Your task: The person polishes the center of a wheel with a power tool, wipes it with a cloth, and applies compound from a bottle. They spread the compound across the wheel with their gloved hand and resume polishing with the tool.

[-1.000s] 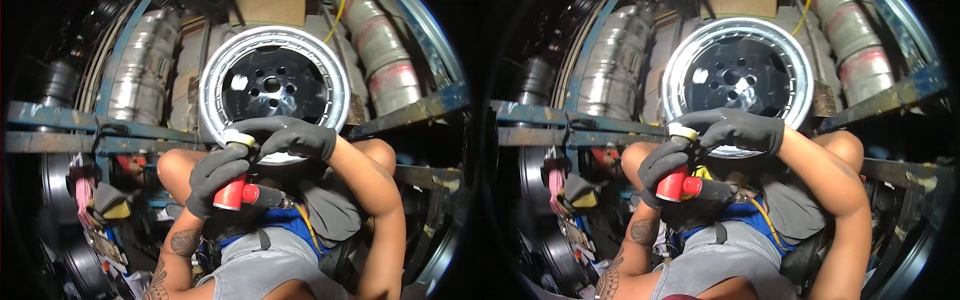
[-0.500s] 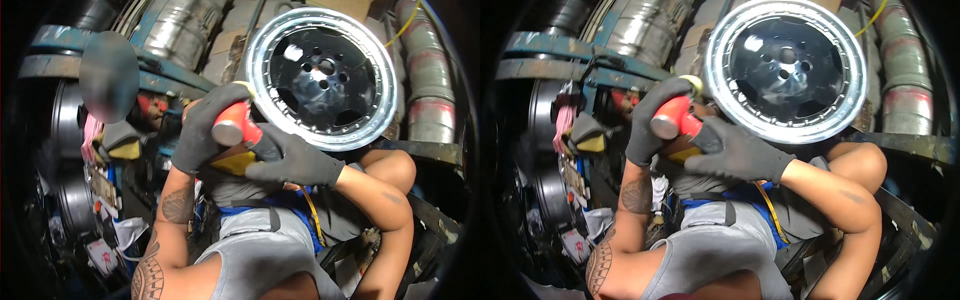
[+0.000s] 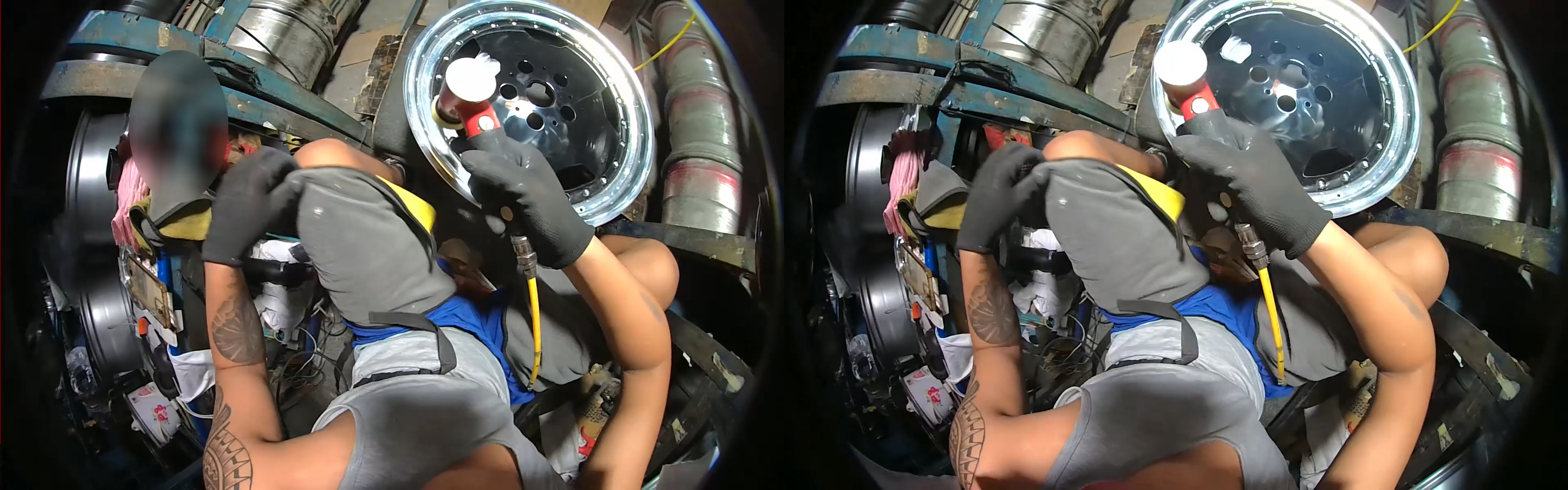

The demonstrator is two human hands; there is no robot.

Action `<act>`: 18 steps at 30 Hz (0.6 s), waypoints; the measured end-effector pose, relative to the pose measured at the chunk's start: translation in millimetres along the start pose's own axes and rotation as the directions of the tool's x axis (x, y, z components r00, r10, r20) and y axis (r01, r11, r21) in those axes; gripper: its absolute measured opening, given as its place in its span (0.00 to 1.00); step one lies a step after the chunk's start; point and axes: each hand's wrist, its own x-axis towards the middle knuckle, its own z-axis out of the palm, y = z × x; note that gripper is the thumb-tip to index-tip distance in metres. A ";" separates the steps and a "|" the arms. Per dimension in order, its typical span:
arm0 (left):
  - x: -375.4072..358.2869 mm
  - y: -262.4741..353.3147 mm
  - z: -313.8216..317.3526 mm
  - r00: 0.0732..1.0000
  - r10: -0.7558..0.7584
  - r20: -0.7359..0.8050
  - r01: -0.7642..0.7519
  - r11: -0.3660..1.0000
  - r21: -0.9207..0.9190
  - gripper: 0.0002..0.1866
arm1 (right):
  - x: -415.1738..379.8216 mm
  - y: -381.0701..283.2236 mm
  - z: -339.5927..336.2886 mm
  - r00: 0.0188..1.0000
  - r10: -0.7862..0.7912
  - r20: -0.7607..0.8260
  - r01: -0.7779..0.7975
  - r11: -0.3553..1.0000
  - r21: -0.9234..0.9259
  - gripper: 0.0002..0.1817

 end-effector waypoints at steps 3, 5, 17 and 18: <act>-20.2 -23.8 20.6 0.999 -0.042 0.011 0.041 0.995 0.089 0.11 | -3.3 -6.3 -3.0 0.996 -0.076 -0.037 0.075 0.997 -0.016 0.18; -34.5 -25.5 53.5 1.000 -0.009 -0.001 0.009 0.995 0.100 0.12 | -7.3 -10.1 -9.6 0.999 -0.026 -0.029 0.027 0.999 0.027 0.17; 64.0 147.6 168.2 0.957 -0.204 -0.205 -0.142 0.284 -0.948 0.19 | -4.6 -17.2 -21.8 0.931 0.190 -0.311 -0.279 0.921 -0.272 0.21; 66.8 155.9 175.8 0.958 -0.244 -0.152 -0.110 0.179 -0.978 0.19 | -5.1 1.9 -27.7 0.941 0.086 -0.327 -0.205 0.914 -0.351 0.23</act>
